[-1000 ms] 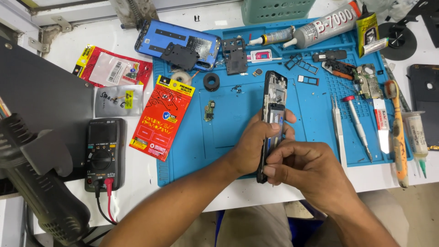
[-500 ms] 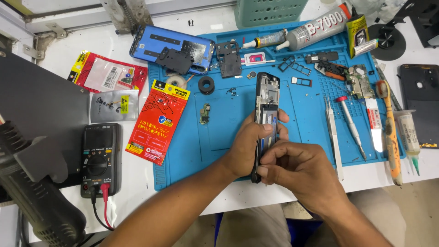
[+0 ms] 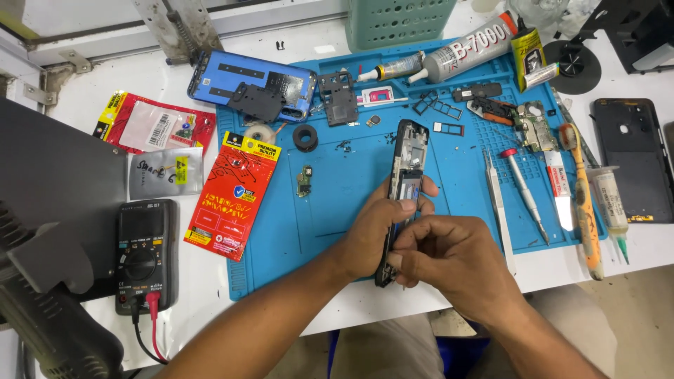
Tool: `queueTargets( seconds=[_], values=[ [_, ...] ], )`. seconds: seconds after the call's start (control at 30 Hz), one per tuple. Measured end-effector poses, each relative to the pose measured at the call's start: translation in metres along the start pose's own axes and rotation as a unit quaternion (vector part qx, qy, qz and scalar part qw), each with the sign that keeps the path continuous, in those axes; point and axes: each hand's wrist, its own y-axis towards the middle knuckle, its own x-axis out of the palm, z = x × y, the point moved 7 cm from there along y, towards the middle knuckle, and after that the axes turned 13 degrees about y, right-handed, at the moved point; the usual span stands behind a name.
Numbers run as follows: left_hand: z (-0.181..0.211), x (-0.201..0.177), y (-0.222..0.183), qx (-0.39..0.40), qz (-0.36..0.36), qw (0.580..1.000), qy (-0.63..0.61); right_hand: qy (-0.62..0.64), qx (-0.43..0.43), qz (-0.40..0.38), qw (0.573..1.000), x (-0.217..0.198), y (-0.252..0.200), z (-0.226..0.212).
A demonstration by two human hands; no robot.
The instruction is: Disassembling a mobile phone, cleaning the internal frame with a brush, and preparing parts for reassembly.
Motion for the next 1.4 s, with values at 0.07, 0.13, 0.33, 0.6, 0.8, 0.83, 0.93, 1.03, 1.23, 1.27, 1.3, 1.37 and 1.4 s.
queueTargets(
  seconds=[0.07, 0.13, 0.33, 0.6, 0.8, 0.83, 0.93, 1.03, 1.23, 1.27, 1.3, 1.37, 1.4],
  values=[
    [0.006, 0.005, 0.000, 0.019, -0.023, 0.999, 0.032, 0.009, -0.019, 0.003, 1.000, -0.001, 0.002, -0.004],
    [0.007, 0.012, -0.002, 0.005, -0.061, 0.997, -0.041, -0.001, -0.015, 0.003, 1.000, 0.000, 0.001, -0.009],
    [0.000, 0.020, -0.004, -0.039, -0.126, 0.980, -0.148, 0.029, -0.005, 0.007, 1.000, -0.001, 0.001, -0.007],
    [-0.004, 0.021, -0.006, -0.075, -0.120, 0.980, -0.140, 0.059, -0.002, 0.014, 0.998, -0.002, 0.000, -0.004],
    [-0.001, 0.026, -0.004, -0.034, -0.153, 0.979, -0.130, 0.088, -0.013, 0.003, 0.996, -0.007, 0.004, -0.004],
    [-0.002, 0.027, -0.003, -0.036, -0.152, 0.980, -0.124, 0.079, -0.012, 0.008, 0.997, -0.007, 0.004, -0.004],
    [-0.007, 0.025, -0.004, -0.054, -0.132, 0.985, -0.095, 0.052, -0.017, 0.028, 0.998, -0.009, 0.002, -0.008],
    [-0.002, 0.025, -0.002, -0.046, -0.123, 0.989, -0.072, 0.027, -0.028, 0.044, 0.998, -0.011, 0.003, -0.013],
    [0.001, 0.025, -0.003, -0.051, -0.111, 0.991, -0.049, 0.023, -0.026, 0.047, 0.998, -0.011, 0.002, -0.017],
    [0.002, 0.024, -0.003, -0.055, -0.110, 0.991, -0.043, 0.021, -0.026, 0.048, 0.998, -0.010, 0.003, -0.018],
    [0.007, 0.025, -0.002, -0.054, -0.110, 0.992, -0.042, 0.020, -0.028, 0.047, 0.998, -0.010, 0.004, -0.020],
    [0.023, 0.032, -0.002, -0.002, -0.129, 0.992, -0.008, 0.015, -0.024, 0.051, 0.998, -0.010, 0.004, -0.020],
    [0.024, 0.032, -0.001, 0.000, -0.129, 0.992, -0.006, 0.015, -0.026, 0.050, 0.998, -0.011, 0.005, -0.023]
  ],
)
